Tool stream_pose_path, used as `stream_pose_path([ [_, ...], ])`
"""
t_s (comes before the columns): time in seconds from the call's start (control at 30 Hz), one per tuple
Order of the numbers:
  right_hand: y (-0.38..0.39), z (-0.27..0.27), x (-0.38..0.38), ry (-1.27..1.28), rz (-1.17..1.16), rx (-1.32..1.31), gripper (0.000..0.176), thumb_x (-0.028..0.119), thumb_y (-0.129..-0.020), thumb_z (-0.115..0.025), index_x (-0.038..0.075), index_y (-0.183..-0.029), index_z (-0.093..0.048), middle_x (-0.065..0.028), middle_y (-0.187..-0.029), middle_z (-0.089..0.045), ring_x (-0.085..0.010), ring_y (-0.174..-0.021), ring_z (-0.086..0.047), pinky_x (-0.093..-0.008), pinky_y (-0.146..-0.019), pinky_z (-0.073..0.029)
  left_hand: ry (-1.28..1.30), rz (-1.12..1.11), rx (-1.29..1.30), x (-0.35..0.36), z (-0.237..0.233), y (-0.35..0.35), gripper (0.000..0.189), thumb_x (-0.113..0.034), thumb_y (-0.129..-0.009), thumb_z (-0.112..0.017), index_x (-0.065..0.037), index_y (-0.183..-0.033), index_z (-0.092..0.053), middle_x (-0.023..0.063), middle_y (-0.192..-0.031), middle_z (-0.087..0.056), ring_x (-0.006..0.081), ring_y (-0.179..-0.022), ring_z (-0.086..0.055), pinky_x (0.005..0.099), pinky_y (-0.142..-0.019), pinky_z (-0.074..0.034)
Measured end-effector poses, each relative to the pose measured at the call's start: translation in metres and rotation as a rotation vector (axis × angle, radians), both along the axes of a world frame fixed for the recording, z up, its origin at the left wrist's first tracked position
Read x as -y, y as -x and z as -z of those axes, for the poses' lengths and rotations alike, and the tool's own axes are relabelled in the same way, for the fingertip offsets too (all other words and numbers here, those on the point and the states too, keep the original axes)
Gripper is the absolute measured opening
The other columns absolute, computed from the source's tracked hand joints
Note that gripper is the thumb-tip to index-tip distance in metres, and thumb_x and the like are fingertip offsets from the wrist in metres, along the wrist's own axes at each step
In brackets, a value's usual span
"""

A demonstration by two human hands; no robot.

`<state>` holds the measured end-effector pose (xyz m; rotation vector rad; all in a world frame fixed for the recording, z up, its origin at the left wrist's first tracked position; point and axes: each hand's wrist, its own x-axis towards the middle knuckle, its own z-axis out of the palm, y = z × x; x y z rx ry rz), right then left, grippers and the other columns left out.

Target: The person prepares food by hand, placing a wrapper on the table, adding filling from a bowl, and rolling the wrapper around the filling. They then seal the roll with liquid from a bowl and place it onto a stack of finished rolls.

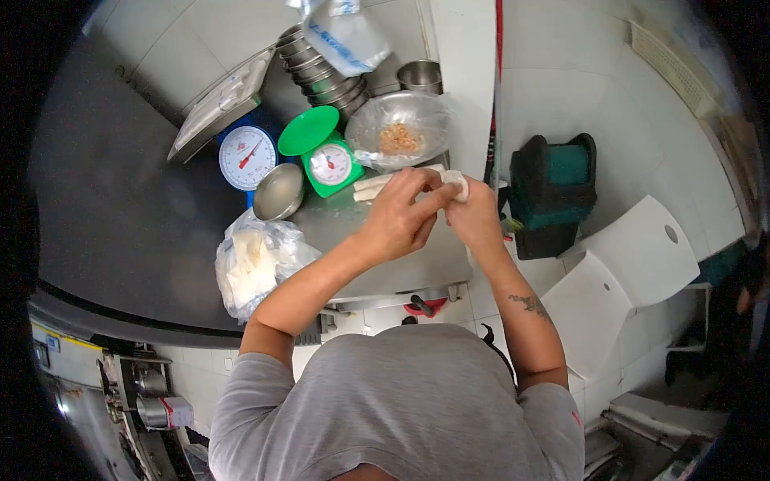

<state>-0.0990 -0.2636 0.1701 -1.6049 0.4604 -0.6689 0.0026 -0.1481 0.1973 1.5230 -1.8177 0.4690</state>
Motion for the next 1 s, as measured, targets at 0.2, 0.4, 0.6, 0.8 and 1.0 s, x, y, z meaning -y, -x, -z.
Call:
stream_pose_path([
  [0.2, -0.05, -0.004, -0.035, 0.156, 0.082, -0.071, 0.007, 0.005, -0.083, -0.062, -0.001, -0.087, -0.065, -0.0013, -0.066, -0.06, -0.0068, -0.056, -0.052, -0.0248, -0.049, -0.042, -0.144, 0.024, -0.029, -0.03, -0.015, -0.051, 0.045, 0.01, -0.064, -0.06, -0.006, -0.106, -0.06, 0.0105, -0.095, -0.05, 0.0297, -0.09, -0.053, 0.0392, -0.076, -0.044],
  [0.4, -0.089, -0.01, -0.071, -0.12, 0.015, -0.082, 0.026, 0.016, -0.089, -0.065, 0.005, -0.067, -0.058, -0.0002, -0.058, -0.055, -0.0073, -0.049, -0.049, -0.0254, -0.045, -0.039, -0.113, -0.153, -0.332, -0.084, -0.006, -0.147, 0.041, 0.018, -0.069, -0.045, -0.002, -0.101, -0.06, 0.0161, -0.097, -0.054, 0.0336, -0.092, -0.057, 0.0403, -0.082, -0.047],
  [0.6, -0.12, -0.005, -0.09, -0.142, -0.019, -0.086, 0.033, 0.022, -0.089, -0.068, 0.007, -0.063, -0.055, 0.0009, -0.053, -0.051, -0.0073, -0.045, -0.047, -0.0247, -0.043, -0.037, -0.833, -0.847, -0.024, -0.174, 0.112, -0.275, 0.024, -0.003, -0.071, -0.061, -0.007, -0.092, -0.073, 0.0201, -0.108, -0.06, 0.0381, -0.102, -0.058, 0.0458, -0.086, -0.049],
  [0.8, -0.135, -0.002, -0.09, -0.127, -0.032, -0.143, 0.033, 0.02, -0.089, -0.066, 0.007, -0.061, -0.054, 0.0009, -0.052, -0.05, -0.0077, -0.044, -0.046, -0.0253, -0.042, -0.037, -0.69, -0.803, -0.33, -0.198, 0.128, -0.306, 0.017, -0.005, -0.075, -0.058, -0.007, -0.08, -0.074, 0.022, -0.097, -0.063, 0.0377, -0.089, -0.063, 0.0436, -0.083, -0.051],
  [1.0, -0.137, 0.004, -0.08, -0.175, -0.072, -0.127, 0.028, 0.02, -0.088, -0.067, 0.005, -0.066, -0.058, 0.0005, -0.053, -0.05, -0.008, -0.044, -0.046, -0.0258, -0.042, -0.038, -0.327, -0.45, -1.136, -0.175, 0.083, -0.295, 0.019, -0.001, -0.078, -0.052, -0.003, -0.087, -0.068, 0.0067, -0.091, -0.065, 0.0164, -0.08, -0.058, 0.0303, -0.072, -0.047],
])
